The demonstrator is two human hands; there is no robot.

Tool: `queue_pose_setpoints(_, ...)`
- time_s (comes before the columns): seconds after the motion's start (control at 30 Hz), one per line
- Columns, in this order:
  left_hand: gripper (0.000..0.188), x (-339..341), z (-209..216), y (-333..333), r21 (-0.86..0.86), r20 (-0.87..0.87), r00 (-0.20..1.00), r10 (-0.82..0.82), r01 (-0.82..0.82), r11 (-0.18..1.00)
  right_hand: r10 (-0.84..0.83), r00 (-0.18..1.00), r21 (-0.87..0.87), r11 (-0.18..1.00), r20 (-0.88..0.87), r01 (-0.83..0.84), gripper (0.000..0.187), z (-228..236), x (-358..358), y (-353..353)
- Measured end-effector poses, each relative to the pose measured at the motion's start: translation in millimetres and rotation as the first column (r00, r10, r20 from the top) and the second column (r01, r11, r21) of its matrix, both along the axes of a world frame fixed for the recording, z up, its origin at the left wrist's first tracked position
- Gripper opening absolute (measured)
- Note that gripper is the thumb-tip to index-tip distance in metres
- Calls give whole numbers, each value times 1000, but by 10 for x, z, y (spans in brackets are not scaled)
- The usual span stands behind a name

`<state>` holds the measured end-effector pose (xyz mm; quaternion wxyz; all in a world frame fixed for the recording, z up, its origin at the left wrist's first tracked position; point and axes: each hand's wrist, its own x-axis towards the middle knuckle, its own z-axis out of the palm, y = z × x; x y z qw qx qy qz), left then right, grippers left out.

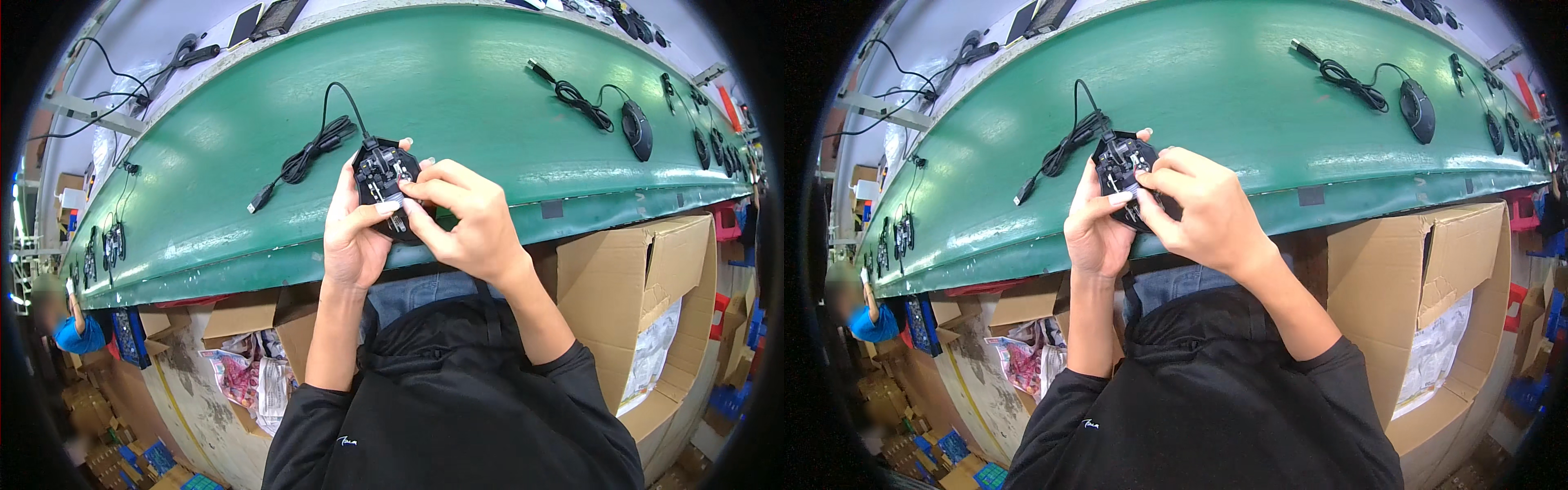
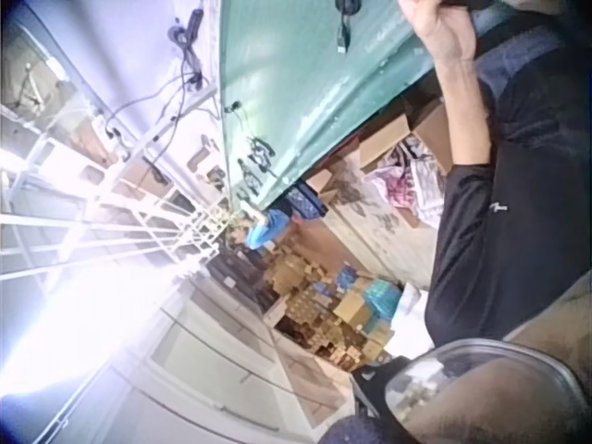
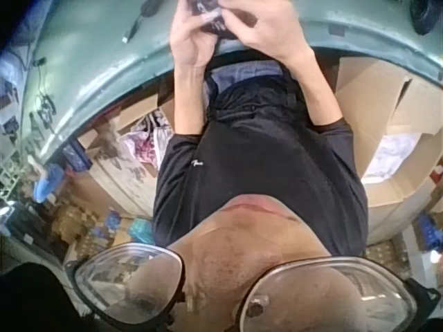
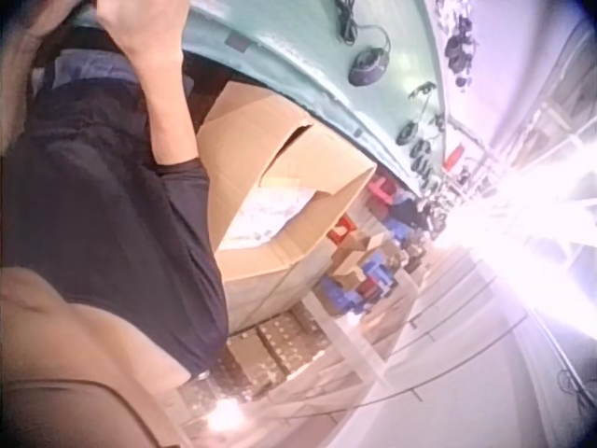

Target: The person assembles computer mice by installing internal electronic components into the mouse base, snapping the top shell onto the body by hand, and placing the assembled mouse onto the conveyor belt.

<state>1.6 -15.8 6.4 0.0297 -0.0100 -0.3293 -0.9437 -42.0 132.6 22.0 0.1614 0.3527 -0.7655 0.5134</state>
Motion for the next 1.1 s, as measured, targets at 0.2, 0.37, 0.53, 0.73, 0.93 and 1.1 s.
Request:
queue_pose_setpoints(0.2,69,15,-8,60,-130,-53,999,-5,-1,992,-13,896,-135,987,444,82,13,-69,25,15)
queue_pose_setpoints(0.37,64,12,18,75,-151,-61,998,20,-29,988,-108,936,-105,983,334,151,10,-62,59,-82)
queue_pose_setpoints(0.53,41,-49,21,221,-347,95,957,273,-226,910,-125,992,39,991,-27,126,11,-82,180,-25)
queue_pose_setpoints(0.73,34,-158,-48,205,-332,110,954,277,-228,915,-78,992,-7,997,99,79,35,25,449,357)
queue_pose_setpoints(0.93,49,-67,-56,142,-405,61,949,311,-261,876,-790,436,-5,481,431,877,21,766,1330,1917)
queue_pose_setpoints(1.1,49,-28,17,138,-417,66,958,279,-228,880,-636,-77,293,242,768,925,45,497,1717,3145)
